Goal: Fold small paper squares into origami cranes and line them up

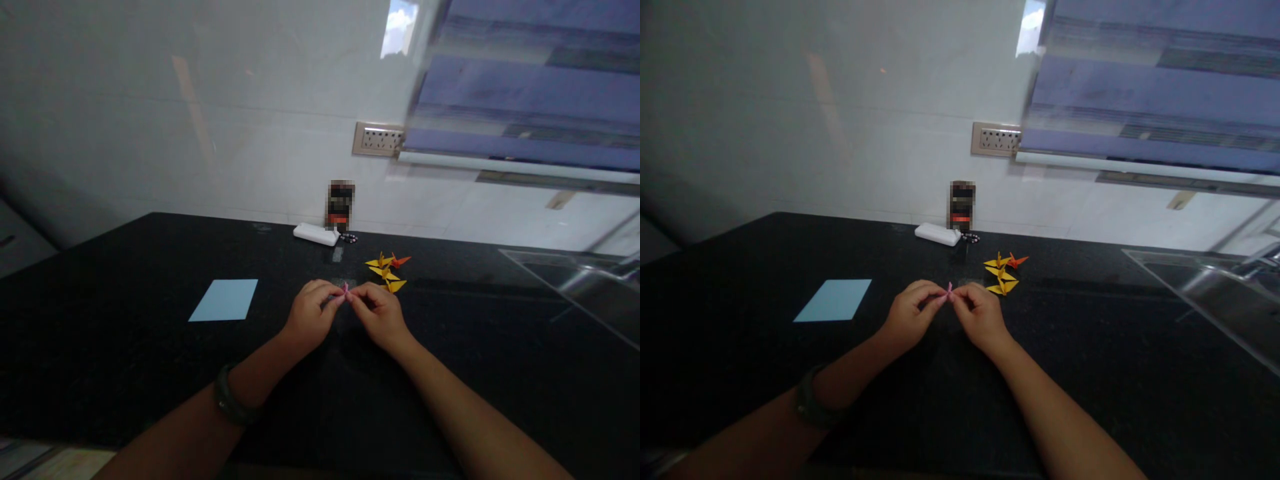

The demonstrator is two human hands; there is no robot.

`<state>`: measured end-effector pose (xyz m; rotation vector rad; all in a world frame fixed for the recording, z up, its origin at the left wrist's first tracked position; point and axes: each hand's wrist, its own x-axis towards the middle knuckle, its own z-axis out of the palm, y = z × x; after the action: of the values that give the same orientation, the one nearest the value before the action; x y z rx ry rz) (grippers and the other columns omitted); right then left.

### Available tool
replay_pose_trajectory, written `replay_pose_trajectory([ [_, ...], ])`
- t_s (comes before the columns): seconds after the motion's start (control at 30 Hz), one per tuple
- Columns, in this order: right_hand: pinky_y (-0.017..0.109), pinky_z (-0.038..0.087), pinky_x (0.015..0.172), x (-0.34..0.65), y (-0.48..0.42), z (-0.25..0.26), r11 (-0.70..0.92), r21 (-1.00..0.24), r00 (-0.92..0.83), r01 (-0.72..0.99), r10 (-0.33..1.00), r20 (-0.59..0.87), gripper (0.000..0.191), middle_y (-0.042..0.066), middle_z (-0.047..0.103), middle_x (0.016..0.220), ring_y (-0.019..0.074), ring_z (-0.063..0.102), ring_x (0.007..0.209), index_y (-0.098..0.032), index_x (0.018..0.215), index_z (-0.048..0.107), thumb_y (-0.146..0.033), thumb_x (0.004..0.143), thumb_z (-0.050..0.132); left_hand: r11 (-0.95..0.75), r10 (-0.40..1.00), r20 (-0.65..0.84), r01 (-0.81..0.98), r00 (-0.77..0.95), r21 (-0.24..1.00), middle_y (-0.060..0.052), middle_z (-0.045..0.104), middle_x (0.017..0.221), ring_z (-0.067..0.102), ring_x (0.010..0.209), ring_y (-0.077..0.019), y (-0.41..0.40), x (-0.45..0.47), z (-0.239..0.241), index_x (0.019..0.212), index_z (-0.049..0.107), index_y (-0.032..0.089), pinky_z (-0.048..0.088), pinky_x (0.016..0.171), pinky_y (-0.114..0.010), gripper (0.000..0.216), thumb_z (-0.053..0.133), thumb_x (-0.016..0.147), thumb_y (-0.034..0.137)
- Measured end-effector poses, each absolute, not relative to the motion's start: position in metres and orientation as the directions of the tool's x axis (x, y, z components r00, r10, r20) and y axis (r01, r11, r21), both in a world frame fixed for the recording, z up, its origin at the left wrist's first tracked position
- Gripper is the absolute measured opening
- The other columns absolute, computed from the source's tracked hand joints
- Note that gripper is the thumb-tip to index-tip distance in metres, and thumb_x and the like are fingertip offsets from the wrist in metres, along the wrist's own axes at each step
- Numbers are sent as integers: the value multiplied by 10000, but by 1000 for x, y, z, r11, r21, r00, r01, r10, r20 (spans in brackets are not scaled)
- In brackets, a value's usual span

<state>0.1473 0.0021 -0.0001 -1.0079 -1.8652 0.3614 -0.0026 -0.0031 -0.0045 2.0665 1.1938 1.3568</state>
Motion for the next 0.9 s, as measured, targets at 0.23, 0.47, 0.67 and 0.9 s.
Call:
replay_pose_trajectory([
  [0.23,249,381,577,148,1,1,656,-566,-273,499,739,616,122,20,540,661,133,498,627,-191,713,558,-226,799,477,-623,754,611,558,241,548,-104,602,967,526,948,-185,-6,-5,3,863,592,158,397,846,-324,176,438,779,169],
  [0.47,262,388,608,149,0,-1,667,-556,-314,495,735,601,109,28,514,699,140,490,663,-183,748,536,-213,813,454,-608,784,587,436,201,664,-104,637,982,571,940,-175,-6,-5,2,763,619,169,419,850,-303,111,511,738,168],
  [0.67,300,428,711,149,2,-4,682,-589,-328,433,728,602,321,69,549,898,165,519,823,-209,1133,486,-183,815,449,-601,790,584,420,184,680,-84,652,967,589,912,-173,-3,-7,-1,771,647,183,437,838,-307,131,522,736,169],
  [0.9,287,434,679,148,5,-6,680,-566,-289,466,721,629,200,55,566,827,154,529,760,-198,976,583,-201,792,505,-606,783,605,396,144,690,-82,659,945,601,887,-176,0,-7,-5,755,654,173,453,832,-320,118,545,716,154],
])
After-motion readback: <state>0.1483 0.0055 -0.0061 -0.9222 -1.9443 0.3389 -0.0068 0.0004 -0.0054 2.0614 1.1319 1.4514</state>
